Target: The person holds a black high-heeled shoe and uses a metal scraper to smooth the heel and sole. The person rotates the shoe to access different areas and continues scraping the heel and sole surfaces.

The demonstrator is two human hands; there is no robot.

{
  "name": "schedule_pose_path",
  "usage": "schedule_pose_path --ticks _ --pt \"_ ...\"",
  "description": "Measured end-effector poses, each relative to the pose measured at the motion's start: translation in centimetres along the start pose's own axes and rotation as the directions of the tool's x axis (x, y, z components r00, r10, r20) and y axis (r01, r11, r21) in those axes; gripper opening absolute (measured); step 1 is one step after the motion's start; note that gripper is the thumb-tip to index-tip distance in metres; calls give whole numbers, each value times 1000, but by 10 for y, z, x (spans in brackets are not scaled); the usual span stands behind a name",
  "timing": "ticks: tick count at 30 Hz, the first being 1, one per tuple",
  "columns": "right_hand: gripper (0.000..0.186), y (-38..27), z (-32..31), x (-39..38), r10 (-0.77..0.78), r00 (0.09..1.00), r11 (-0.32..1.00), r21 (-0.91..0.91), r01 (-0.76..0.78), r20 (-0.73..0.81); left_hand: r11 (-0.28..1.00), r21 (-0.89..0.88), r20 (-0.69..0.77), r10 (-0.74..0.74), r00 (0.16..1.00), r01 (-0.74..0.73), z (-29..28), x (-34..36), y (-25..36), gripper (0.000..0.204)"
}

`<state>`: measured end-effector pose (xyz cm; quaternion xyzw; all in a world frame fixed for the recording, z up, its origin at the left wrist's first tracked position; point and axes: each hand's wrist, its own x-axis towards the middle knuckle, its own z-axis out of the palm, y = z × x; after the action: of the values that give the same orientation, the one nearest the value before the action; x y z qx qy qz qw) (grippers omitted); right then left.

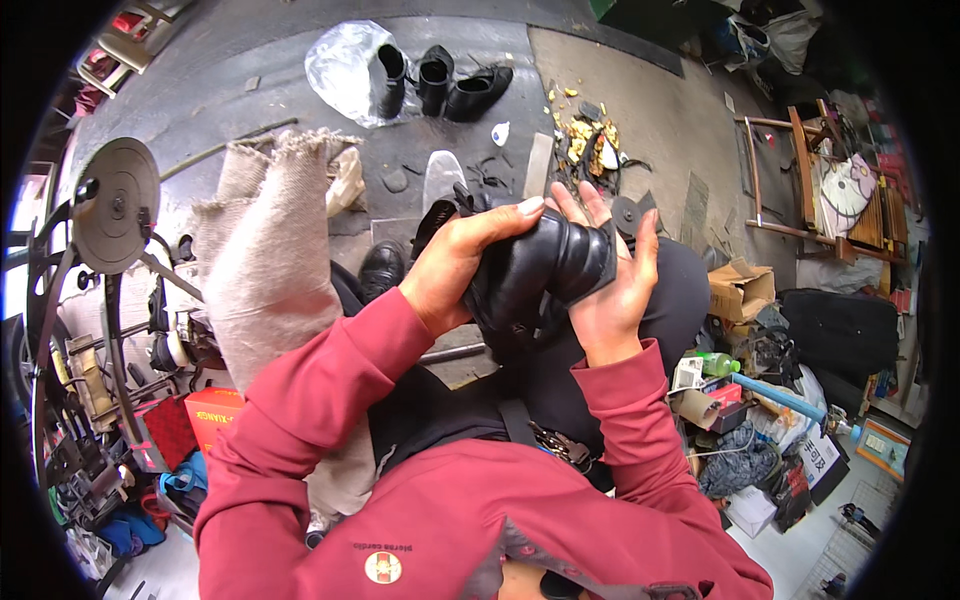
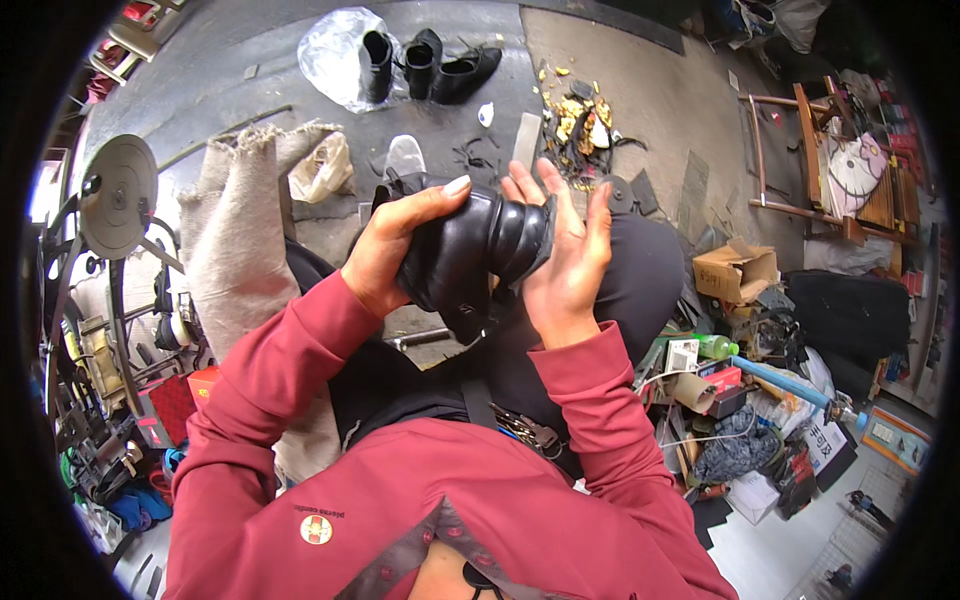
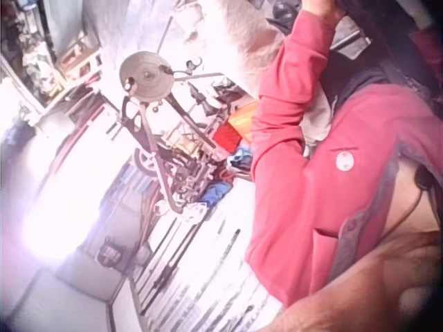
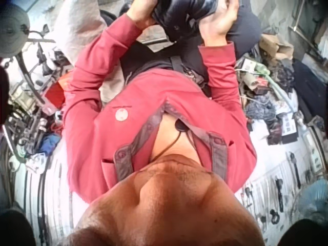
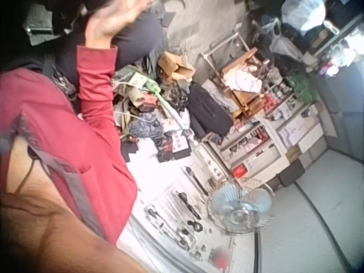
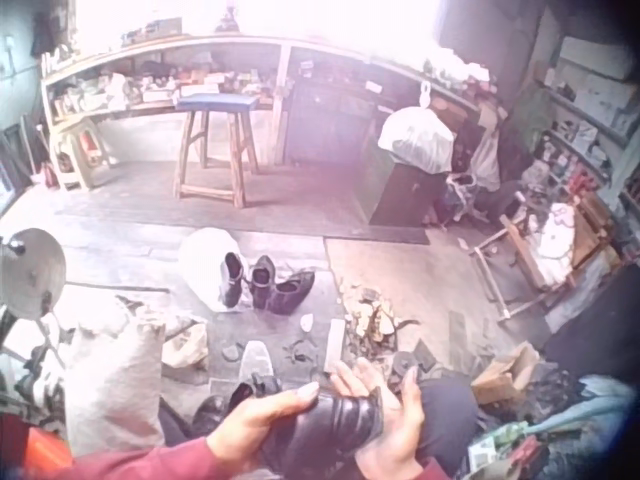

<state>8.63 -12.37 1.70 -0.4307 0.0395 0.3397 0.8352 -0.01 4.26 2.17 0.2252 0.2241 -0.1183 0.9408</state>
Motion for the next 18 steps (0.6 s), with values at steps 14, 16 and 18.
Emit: schedule_pose_path --ticks 14,16,18 --pt "65 2 -16 11 130 985 965 212 -152 115 545 -178 -74 823 563 -819 -56 -82 94 39" --pt "65 6 -16 14 149 982 968 184 -168 112 531 -182 -75 832 550 -828 -60 -87 93 37" --pt "60 10 -16 16 177 976 973 126 -193 131 516 -175 -95 839 536 -839 -63 -91 93 36"
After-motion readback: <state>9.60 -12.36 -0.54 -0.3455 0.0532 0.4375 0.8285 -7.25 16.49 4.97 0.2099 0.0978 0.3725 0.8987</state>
